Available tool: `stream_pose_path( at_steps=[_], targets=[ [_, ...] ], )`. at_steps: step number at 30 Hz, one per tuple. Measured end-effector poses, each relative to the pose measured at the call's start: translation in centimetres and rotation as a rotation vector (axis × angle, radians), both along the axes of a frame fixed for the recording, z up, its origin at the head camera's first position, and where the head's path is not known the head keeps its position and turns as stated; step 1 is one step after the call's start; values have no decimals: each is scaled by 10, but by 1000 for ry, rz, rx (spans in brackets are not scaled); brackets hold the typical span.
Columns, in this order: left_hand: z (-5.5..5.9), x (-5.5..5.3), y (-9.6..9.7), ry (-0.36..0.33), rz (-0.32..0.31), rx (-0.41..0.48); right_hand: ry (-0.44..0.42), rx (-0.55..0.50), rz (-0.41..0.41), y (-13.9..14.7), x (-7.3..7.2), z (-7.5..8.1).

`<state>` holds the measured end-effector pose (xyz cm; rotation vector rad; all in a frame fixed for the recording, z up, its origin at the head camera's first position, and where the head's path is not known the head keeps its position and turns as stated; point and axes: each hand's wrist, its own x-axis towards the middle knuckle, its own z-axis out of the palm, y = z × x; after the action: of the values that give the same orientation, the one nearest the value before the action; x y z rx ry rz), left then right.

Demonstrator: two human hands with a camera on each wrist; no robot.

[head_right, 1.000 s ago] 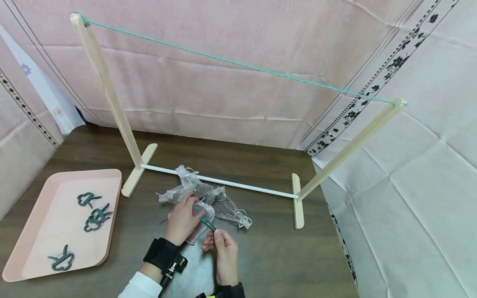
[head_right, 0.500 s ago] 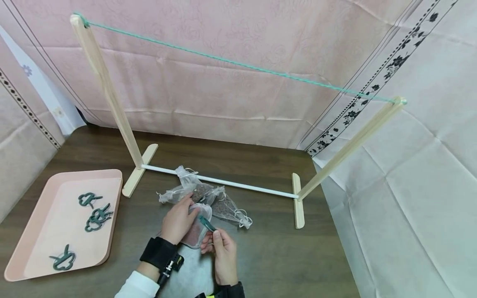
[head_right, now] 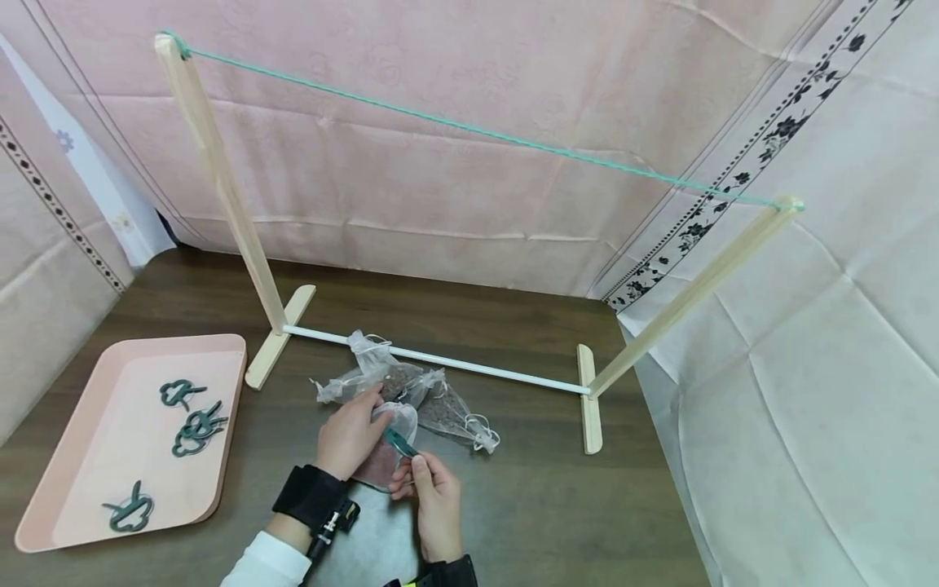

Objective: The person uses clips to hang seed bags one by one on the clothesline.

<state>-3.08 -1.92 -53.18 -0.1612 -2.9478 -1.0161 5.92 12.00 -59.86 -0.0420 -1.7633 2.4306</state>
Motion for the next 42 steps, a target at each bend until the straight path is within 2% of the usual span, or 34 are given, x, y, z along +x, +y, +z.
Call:
stream_pose_path(
  at_steps=[1,5,6,7,8,12,13,14,21,25,30,32,36,39,42],
  targets=[
    [0,0,0,0,-1,-5,26,7,6,0,-1,-1],
    [1,0,-1,13,-3,-35,-9,76,6,-5,0,32],
    [1,0,-1,18,-1,-43,42,80,12,-6,-1,34],
    [1,0,-2,23,2,-51,43,82,19,-8,-2,42],
    [1,-1,-2,26,3,-60,7,89,23,-10,-2,53],
    [2,-1,-1,37,-15,-84,0,89,46,-12,-6,69],
    [2,-2,-1,37,-22,-85,-51,100,45,-12,-6,79],
    [3,-3,-1,41,-28,-87,-50,105,43,-13,-8,81],
    [-1,-6,-2,127,-5,-105,28,162,54,-15,-24,98],
    [-1,-6,-3,107,-6,-109,78,206,77,-13,-32,110],
    [4,-9,1,157,-19,-147,127,275,107,-8,-42,139],
    [7,-10,3,190,-33,-169,141,315,115,-6,-45,157],
    [9,-14,1,206,-74,-232,214,487,122,-3,-53,189],
    [11,-14,-6,178,-112,-248,317,641,116,-2,-62,207],
    [13,-12,-15,136,-136,-215,413,736,107,2,-74,217]
  ],
)
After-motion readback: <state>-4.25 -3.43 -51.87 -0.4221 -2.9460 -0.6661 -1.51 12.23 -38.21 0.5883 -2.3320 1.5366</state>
